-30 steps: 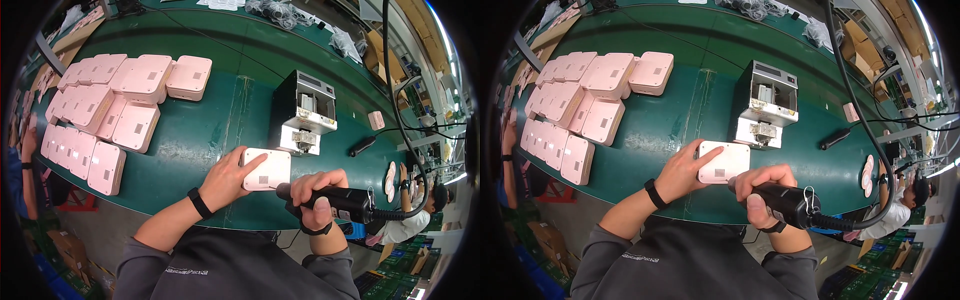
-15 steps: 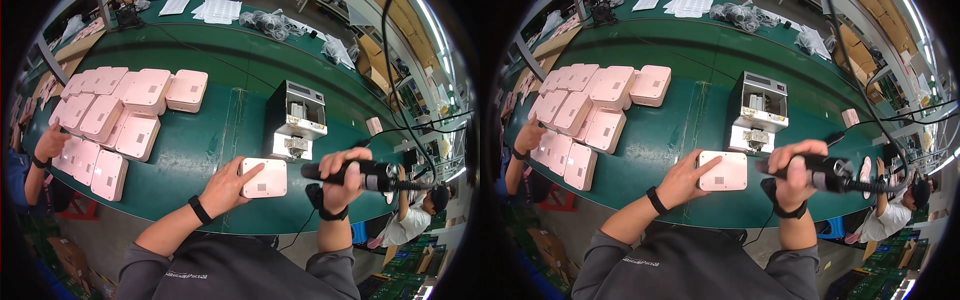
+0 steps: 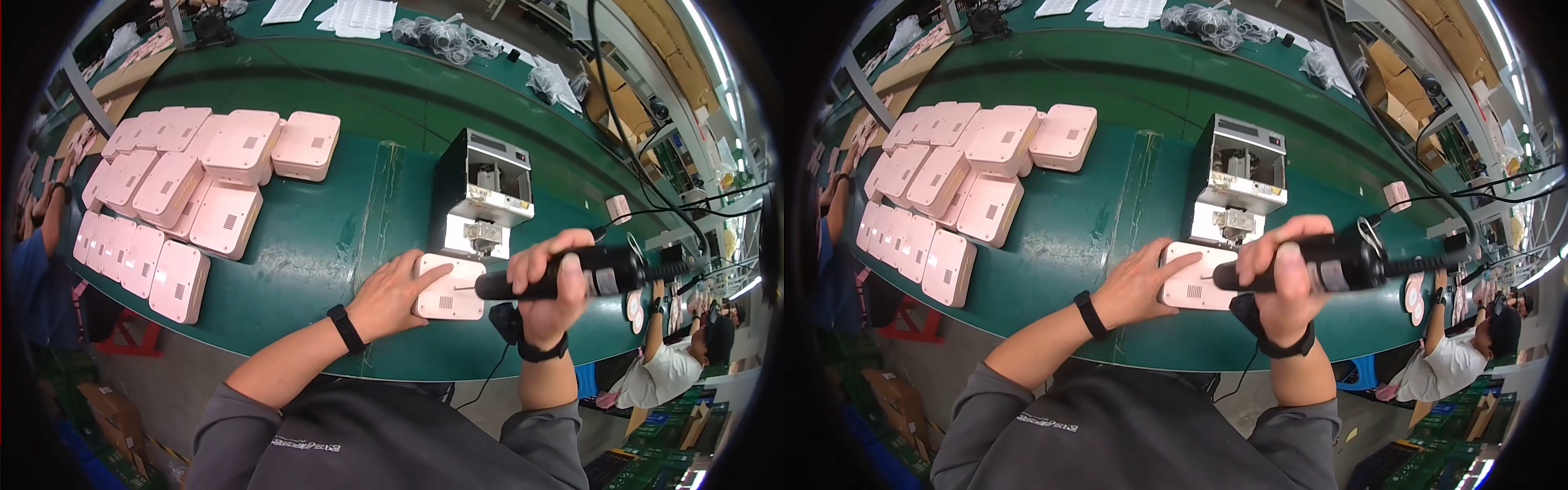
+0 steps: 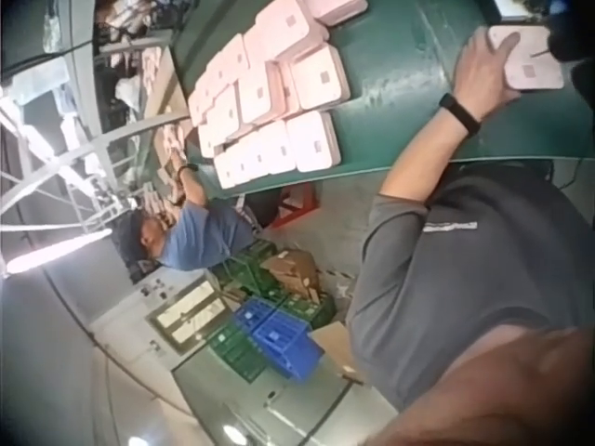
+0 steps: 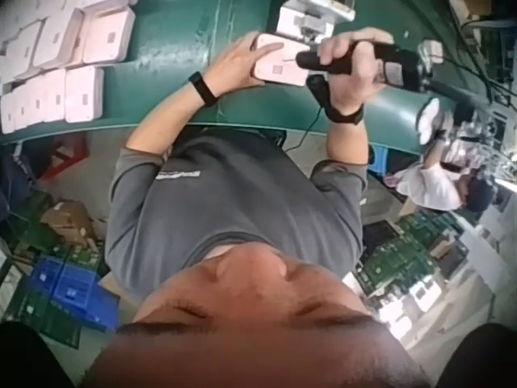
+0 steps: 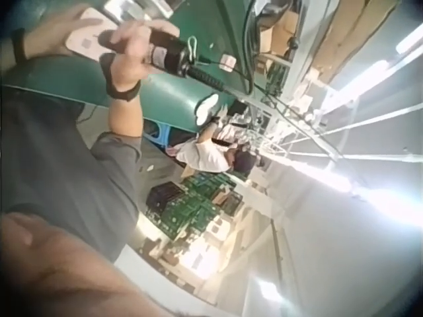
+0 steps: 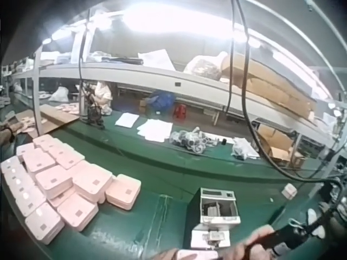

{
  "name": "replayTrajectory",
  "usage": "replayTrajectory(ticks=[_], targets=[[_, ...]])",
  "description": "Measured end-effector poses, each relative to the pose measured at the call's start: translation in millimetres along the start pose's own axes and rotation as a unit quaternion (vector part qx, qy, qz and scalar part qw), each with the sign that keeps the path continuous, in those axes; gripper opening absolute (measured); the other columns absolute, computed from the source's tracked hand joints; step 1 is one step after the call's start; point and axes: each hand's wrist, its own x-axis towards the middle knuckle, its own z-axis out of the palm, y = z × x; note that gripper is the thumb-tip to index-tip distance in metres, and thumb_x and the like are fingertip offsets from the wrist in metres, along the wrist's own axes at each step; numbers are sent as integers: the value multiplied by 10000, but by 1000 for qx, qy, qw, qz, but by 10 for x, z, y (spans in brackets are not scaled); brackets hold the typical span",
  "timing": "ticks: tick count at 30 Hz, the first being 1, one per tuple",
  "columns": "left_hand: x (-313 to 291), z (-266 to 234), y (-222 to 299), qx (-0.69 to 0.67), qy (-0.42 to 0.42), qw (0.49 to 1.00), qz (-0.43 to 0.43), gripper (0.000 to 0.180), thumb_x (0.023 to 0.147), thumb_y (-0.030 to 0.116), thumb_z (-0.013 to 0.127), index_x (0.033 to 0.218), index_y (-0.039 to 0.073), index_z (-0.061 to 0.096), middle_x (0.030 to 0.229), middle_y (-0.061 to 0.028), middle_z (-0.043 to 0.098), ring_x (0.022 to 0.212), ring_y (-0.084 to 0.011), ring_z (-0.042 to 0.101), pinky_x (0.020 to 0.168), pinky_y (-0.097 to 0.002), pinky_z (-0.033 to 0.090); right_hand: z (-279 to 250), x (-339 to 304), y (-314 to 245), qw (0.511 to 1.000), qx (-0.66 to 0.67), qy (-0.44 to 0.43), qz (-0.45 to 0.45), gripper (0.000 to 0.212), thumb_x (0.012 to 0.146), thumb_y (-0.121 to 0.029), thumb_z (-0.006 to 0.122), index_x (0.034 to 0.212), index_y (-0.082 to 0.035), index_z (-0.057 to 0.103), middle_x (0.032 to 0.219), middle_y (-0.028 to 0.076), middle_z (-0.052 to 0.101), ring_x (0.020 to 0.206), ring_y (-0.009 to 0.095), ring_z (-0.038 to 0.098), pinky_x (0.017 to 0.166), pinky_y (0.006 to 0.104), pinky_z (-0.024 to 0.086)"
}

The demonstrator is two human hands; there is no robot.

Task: Use an electric screwdriver to secure components inside plastic electronics housings on a factory assembly line.

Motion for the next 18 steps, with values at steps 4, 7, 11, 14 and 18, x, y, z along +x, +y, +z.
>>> replayTrajectory(ticks=[4, 7, 11, 14, 18], targets=[[22, 26, -16, -17, 21, 1000, 9, 908, 608, 181, 874, 1424, 210, 476, 1285, -175, 460, 1154, -360, 541, 985, -435, 477, 202, -209, -87, 996, 31, -79, -19, 327, 930, -327, 597, 1027, -62, 431, 688, 64, 522, 511, 177, 530, 550, 353, 469], [29, 61, -57, -30, 29, 999, 16, 887, 614, 191, 872, 1413, 206, 486, 1267, -169, 465, 1148, -359, 543, 978, -435, 479, 283, -267, -108, 994, -4, -112, -3, 387, 917, -377, 617, 1026, -65, 416, 692, 63, 527, 513, 178, 538, 557, 350, 474], [17, 70, -64, -33, 39, 999, 16, 862, 622, 205, 869, 1401, 206, 498, 1240, -161, 470, 1134, -355, 548, 967, -435, 482, 317, -285, -63, 992, 4, -125, 24, 383, 916, -373, 614, 1020, -63, 414, 690, 62, 524, 515, 179, 539, 561, 344, 478], [4, 77, -71, -30, 38, 999, 13, 835, 642, 238, 861, 1397, 212, 506, 1253, -163, 473, 1132, -357, 551, 963, -438, 484, 334, -267, -14, 992, 8, -119, 33, 380, 917, -371, 611, 1021, -62, 415, 684, 63, 522, 511, 179, 537, 557, 341, 477], [-8, 80, -83, -25, 31, 999, 9, 796, 679, 297, 846, 1399, 222, 515, 1293, -172, 476, 1140, -365, 554, 964, -445, 487, 322, -233, 51, 993, 9, -115, 35, 374, 916, -366, 607, 1020, -60, 418, 676, 64, 519, 503, 179, 532, 550, 339, 477]])
